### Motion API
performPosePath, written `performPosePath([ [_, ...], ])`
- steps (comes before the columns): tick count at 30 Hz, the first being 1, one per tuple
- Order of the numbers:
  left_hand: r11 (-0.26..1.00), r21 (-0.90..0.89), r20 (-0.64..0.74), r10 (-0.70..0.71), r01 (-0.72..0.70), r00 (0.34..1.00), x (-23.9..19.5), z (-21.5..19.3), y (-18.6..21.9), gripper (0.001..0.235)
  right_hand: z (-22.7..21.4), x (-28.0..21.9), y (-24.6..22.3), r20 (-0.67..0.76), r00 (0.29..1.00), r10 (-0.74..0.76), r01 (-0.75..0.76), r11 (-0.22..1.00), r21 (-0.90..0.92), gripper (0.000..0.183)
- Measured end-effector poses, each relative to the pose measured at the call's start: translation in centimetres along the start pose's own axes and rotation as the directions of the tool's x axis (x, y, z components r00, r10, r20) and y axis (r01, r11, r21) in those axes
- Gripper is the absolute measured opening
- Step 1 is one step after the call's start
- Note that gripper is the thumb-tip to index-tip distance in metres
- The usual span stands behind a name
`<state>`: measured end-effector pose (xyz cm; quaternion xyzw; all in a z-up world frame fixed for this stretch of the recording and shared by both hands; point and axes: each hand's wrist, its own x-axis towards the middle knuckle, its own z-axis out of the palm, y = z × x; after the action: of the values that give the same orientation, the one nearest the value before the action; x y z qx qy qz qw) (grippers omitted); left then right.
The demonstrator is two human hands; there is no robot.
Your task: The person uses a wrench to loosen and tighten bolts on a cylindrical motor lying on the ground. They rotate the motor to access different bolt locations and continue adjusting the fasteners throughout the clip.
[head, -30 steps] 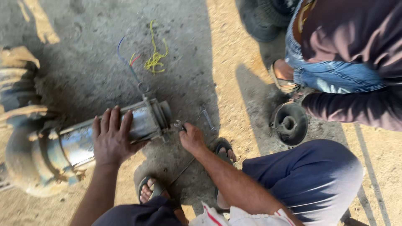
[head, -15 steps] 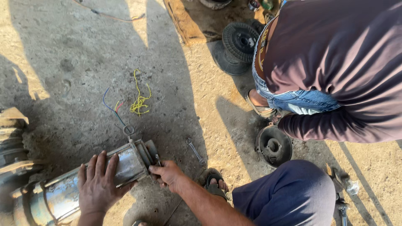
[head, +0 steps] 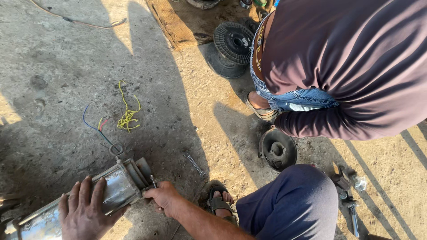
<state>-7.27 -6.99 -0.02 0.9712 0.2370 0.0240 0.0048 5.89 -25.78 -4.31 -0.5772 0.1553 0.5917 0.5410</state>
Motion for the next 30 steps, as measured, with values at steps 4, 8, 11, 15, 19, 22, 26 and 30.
performPosePath([
  [4, 1.000, 0.027, 0.023, -0.004, 0.004, 1.000, 0.1, 0.8, 0.1, 0.118, 0.3, 0.4, -0.2, -0.069, 0.997, -0.025, 0.020, 0.997, -0.078, 0.038],
  [8, 0.997, -0.078, -0.030, 0.020, -0.022, 0.999, -0.4, -0.1, -0.1, 0.110, 0.6, 0.5, 0.6, -0.044, 0.998, -0.055, 0.053, 0.997, -0.048, 0.032],
  [11, 0.995, -0.100, -0.067, 0.021, -0.028, 0.998, 0.3, -0.3, 0.6, 0.111, -0.5, 0.2, -0.2, 0.030, 0.999, -0.027, 0.026, 0.999, 0.036, 0.022],
  [15, 0.993, -0.115, -0.183, 0.015, -0.037, 0.983, -1.6, 0.4, 0.5, 0.091, -0.5, 0.2, -0.3, -0.024, 1.000, -0.017, 0.015, 0.996, -0.085, 0.037],
  [19, 1.000, -0.005, -0.103, -0.024, 0.024, 0.994, -5.3, 1.7, 0.1, 0.044, -0.2, 0.0, -0.1, -0.029, 0.996, -0.082, 0.079, 0.990, -0.116, 0.034],
  [22, 0.984, -0.118, -0.061, -0.139, 0.132, 0.988, -6.8, 2.5, -0.4, 0.017, -0.8, -0.1, -1.0, 0.019, 0.998, -0.063, 0.064, 0.998, -0.017, 0.025],
  [26, 0.967, -0.237, -0.233, -0.152, 0.095, 0.960, -8.5, 2.1, -2.0, 0.016, -0.5, 0.2, 0.0, -0.070, 0.997, -0.027, 0.018, 0.991, -0.130, 0.041],
  [30, 0.977, -0.210, -0.168, -0.078, 0.042, 0.983, -7.5, 1.5, -2.3, 0.018, -0.9, 1.0, -0.1, 0.013, 0.998, -0.060, 0.061, 0.998, -0.020, 0.033],
])
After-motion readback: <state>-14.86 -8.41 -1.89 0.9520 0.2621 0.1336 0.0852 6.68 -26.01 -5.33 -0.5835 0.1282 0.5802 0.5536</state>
